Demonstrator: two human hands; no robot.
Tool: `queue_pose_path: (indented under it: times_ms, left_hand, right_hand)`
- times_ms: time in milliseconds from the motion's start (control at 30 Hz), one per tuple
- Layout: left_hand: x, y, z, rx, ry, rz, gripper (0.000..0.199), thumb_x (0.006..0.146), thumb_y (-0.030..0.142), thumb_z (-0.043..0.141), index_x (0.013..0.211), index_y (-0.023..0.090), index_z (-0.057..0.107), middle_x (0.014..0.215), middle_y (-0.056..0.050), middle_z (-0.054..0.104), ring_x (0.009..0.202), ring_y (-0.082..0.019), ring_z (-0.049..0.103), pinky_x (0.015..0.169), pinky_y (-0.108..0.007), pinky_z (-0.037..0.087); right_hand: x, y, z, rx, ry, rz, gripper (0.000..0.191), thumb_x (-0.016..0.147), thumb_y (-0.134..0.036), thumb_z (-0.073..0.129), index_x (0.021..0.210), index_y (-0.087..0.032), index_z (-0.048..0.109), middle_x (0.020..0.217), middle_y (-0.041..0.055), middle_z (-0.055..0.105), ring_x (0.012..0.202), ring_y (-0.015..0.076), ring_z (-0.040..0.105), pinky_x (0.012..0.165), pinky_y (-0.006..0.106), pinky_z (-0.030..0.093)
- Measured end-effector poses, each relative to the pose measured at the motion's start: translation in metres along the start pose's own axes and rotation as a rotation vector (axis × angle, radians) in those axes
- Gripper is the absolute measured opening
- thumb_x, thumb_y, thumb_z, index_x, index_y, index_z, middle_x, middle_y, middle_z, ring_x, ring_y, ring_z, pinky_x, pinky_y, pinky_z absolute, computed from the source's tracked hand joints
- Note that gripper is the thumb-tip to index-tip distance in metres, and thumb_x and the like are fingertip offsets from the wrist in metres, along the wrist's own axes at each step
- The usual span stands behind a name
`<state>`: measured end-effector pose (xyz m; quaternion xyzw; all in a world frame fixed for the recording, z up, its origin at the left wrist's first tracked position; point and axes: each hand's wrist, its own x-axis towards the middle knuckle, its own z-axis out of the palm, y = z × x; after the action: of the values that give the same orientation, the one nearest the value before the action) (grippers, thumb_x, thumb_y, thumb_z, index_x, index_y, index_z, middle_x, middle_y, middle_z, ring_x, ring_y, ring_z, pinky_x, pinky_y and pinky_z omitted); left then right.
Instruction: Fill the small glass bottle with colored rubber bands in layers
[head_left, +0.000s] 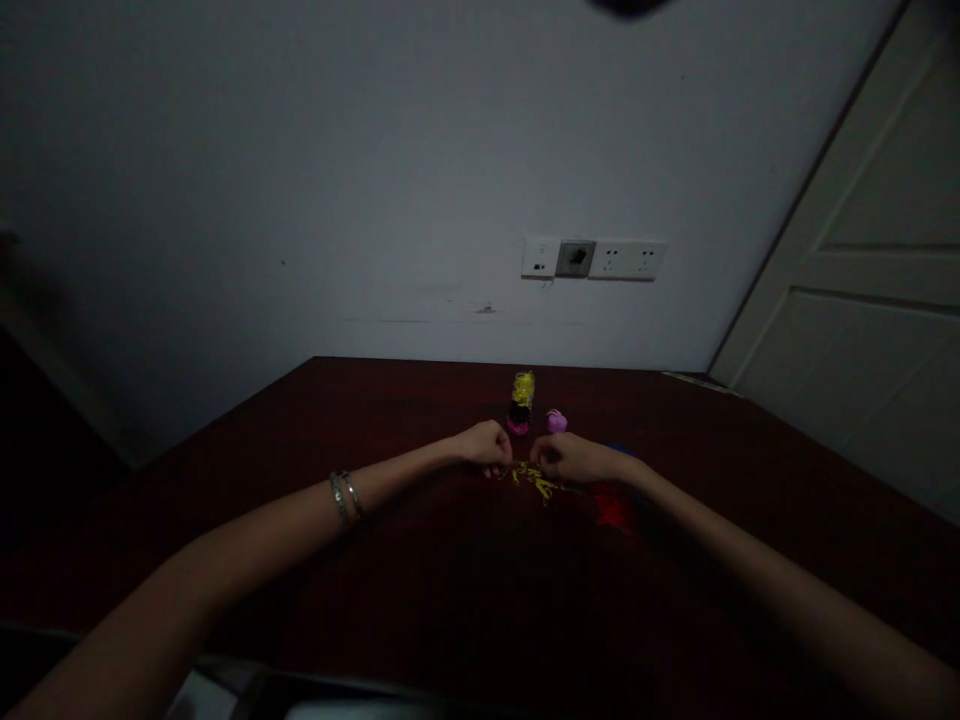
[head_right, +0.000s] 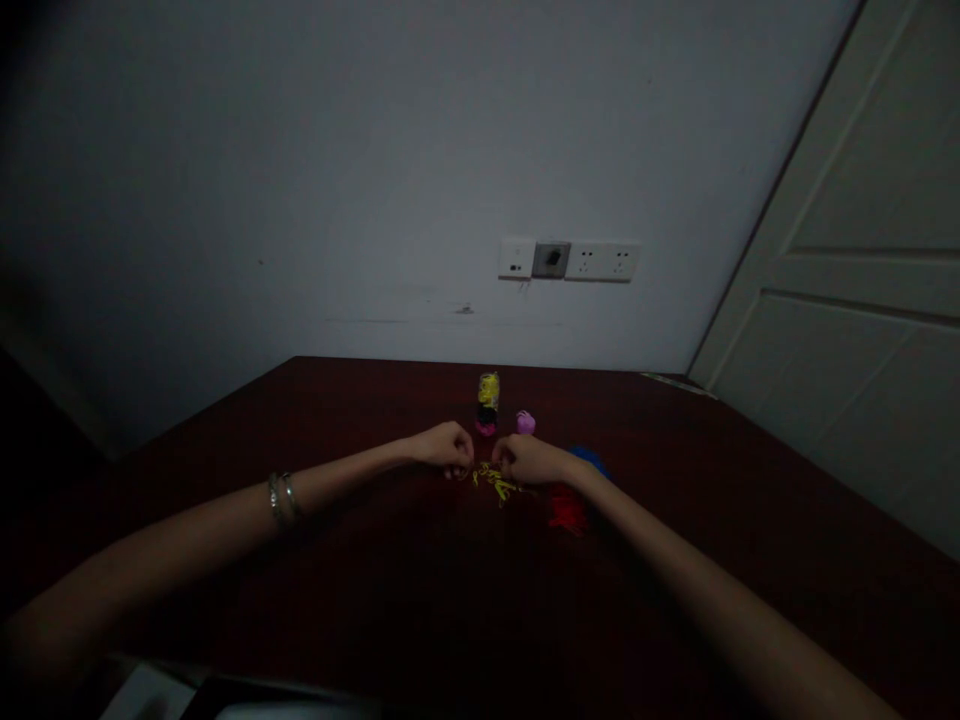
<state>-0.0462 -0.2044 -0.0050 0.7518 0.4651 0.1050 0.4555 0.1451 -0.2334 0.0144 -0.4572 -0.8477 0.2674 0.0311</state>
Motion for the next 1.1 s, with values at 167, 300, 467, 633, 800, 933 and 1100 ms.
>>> queue_pose_path:
  times_ms: [167,300,467,633,800,933,1100]
  left_hand:
    - [0.005,0.009,0.015,-0.094,-0.010,0.072,0.005,0.071,0.009,0.053,0.072,0.010,0.057,0.052,0.002,0.054,0.045,-0.006,0.053,0.046,-0.017,0.047]
    - [0.005,0.008,0.010,-0.046,0.058,0.109,0.007,0.071,0.013,0.053,0.074,0.010,0.058,0.054,0.002,0.053,0.048,-0.008,0.053,0.043,-0.017,0.045]
    - [0.009,-0.004,-0.002,-0.014,0.139,0.141,0.015,0.071,0.015,0.052,0.082,0.011,0.061,0.058,0.002,0.054,0.047,-0.006,0.050,0.041,-0.015,0.039]
    - [0.025,-0.029,-0.028,0.028,0.250,0.170,0.021,0.074,0.021,0.053,0.091,0.011,0.060,0.057,0.002,0.054,0.043,-0.007,0.047,0.038,-0.015,0.034]
    - [0.040,-0.055,-0.057,-0.045,0.473,0.091,0.019,0.079,0.022,0.049,0.092,0.011,0.057,0.059,0.002,0.055,0.041,-0.005,0.045,0.037,-0.013,0.031]
    - [0.043,-0.071,-0.064,-0.153,0.604,0.057,0.017,0.082,0.023,0.046,0.089,0.011,0.056,0.056,0.003,0.053,0.038,-0.004,0.042,0.036,-0.013,0.029]
    - [0.041,-0.079,-0.061,-0.246,0.692,0.102,0.016,0.082,0.021,0.045,0.086,0.010,0.057,0.053,0.003,0.051,0.036,-0.004,0.041,0.036,-0.015,0.029]
  right_hand:
    - [0.000,0.001,-0.003,0.033,0.074,-0.054,0.025,0.067,-0.012,0.047,0.087,-0.013,0.062,0.075,0.0034,0.060,0.063,0.0116,0.051,0.056,0.022,0.040]
    - [-0.007,0.018,-0.012,-0.027,0.133,-0.028,0.029,0.065,-0.015,0.052,0.092,-0.012,0.062,0.084,0.0062,0.062,0.071,0.0146,0.055,0.062,0.024,0.042]
    - [-0.016,0.024,-0.014,-0.061,0.022,0.070,0.042,0.062,-0.017,0.058,0.104,-0.012,0.059,0.088,0.0072,0.063,0.072,0.0159,0.058,0.061,0.024,0.044]
    - [-0.012,0.017,-0.012,-0.069,-0.029,0.054,0.051,0.059,-0.019,0.064,0.110,-0.012,0.058,0.097,0.0070,0.064,0.081,0.0177,0.059,0.069,0.024,0.046]
    - [0.000,0.010,-0.013,-0.010,-0.144,0.013,0.066,0.057,-0.026,0.069,0.119,-0.010,0.052,0.106,0.0083,0.061,0.088,0.0183,0.058,0.076,0.025,0.045]
    - [0.005,-0.002,-0.008,-0.088,-0.079,0.032,0.062,0.056,-0.024,0.069,0.115,-0.010,0.054,0.108,0.0087,0.059,0.090,0.0187,0.056,0.075,0.025,0.044]
    - [0.008,-0.010,-0.002,-0.119,-0.081,0.036,0.040,0.058,-0.015,0.064,0.097,-0.012,0.061,0.089,0.0042,0.062,0.073,0.0136,0.056,0.057,0.020,0.041]
